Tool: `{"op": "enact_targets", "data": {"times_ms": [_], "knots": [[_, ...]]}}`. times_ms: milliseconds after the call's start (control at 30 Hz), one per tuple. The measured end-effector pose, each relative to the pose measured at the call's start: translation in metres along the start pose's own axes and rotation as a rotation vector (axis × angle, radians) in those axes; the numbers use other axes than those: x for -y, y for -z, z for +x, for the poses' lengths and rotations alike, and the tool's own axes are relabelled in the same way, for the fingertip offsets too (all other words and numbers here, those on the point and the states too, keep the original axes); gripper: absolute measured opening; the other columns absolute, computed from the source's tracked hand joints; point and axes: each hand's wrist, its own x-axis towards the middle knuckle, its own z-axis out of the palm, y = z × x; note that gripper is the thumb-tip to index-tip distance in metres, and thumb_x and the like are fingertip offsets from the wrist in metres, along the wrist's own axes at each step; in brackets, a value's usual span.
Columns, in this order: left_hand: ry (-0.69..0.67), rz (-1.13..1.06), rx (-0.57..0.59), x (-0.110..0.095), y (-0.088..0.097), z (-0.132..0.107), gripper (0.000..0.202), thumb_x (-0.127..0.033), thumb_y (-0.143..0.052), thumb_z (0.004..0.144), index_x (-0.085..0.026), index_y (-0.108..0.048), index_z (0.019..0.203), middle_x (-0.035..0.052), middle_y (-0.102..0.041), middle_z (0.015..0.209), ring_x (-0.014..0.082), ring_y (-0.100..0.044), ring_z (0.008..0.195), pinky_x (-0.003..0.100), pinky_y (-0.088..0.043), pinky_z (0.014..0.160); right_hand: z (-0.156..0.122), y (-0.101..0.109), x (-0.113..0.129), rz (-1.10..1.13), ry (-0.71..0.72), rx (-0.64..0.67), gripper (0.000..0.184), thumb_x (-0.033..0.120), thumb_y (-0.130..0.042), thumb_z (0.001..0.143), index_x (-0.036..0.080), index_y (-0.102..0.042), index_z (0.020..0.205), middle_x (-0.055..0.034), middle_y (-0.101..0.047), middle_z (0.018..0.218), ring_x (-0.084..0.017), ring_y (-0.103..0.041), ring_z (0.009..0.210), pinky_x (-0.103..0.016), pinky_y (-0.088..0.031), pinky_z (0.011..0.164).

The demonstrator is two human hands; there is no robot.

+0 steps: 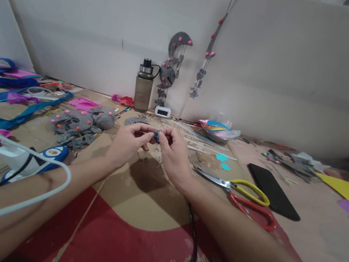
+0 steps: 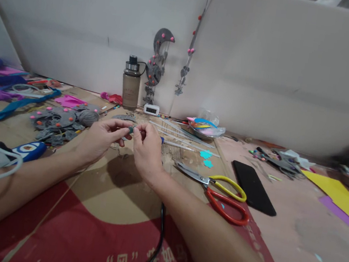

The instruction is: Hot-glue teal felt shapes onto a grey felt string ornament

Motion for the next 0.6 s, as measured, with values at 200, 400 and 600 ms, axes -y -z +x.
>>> {"op": "enact_targets", "data": {"times_ms": [200,400,600], "knots": [[-0.001,0.004,-0.001,0.0022,0.0001,0.0011,0.027,-0.035,-0.067,0.072,-0.016,-0.071,0.091,0.0062,-0.068,0.075,0.0133,-0.060,0.062,0.021,-0.046,0.048,0.0000,0.0002,-0.0012,-0.043,0.017,-0.001,0.015,0.033,-0.047,0.087,0.020,-0.053,0.081,-0.0016,-0.058,0.077,-0.015,-0.052,0.072,-0.029,-0.040,0.068],[0.013,-0.034,-0.018,0.0062,-0.0002,0.0030,0.024,-0.036,-0.067,0.073,-0.015,-0.071,0.086,0.0073,-0.068,0.078,0.0148,-0.062,0.067,0.021,-0.045,0.047,0.0001,0.0005,-0.0013,-0.079,0.045,0.001,0.017,0.034,-0.045,0.087,0.020,-0.052,0.078,-0.0018,-0.056,0.076,-0.015,-0.049,0.073,-0.029,-0.038,0.067],[0.018,-0.054,0.014,0.0059,-0.0005,0.0028,0.023,-0.033,-0.067,0.073,-0.015,-0.070,0.088,0.0063,-0.067,0.078,0.0133,-0.061,0.065,0.019,-0.045,0.045,0.0010,0.0008,-0.0033,-0.107,0.053,-0.014,0.018,0.033,-0.045,0.087,0.021,-0.051,0.077,-0.0013,-0.054,0.075,-0.015,-0.048,0.073,-0.028,-0.037,0.066]]}}
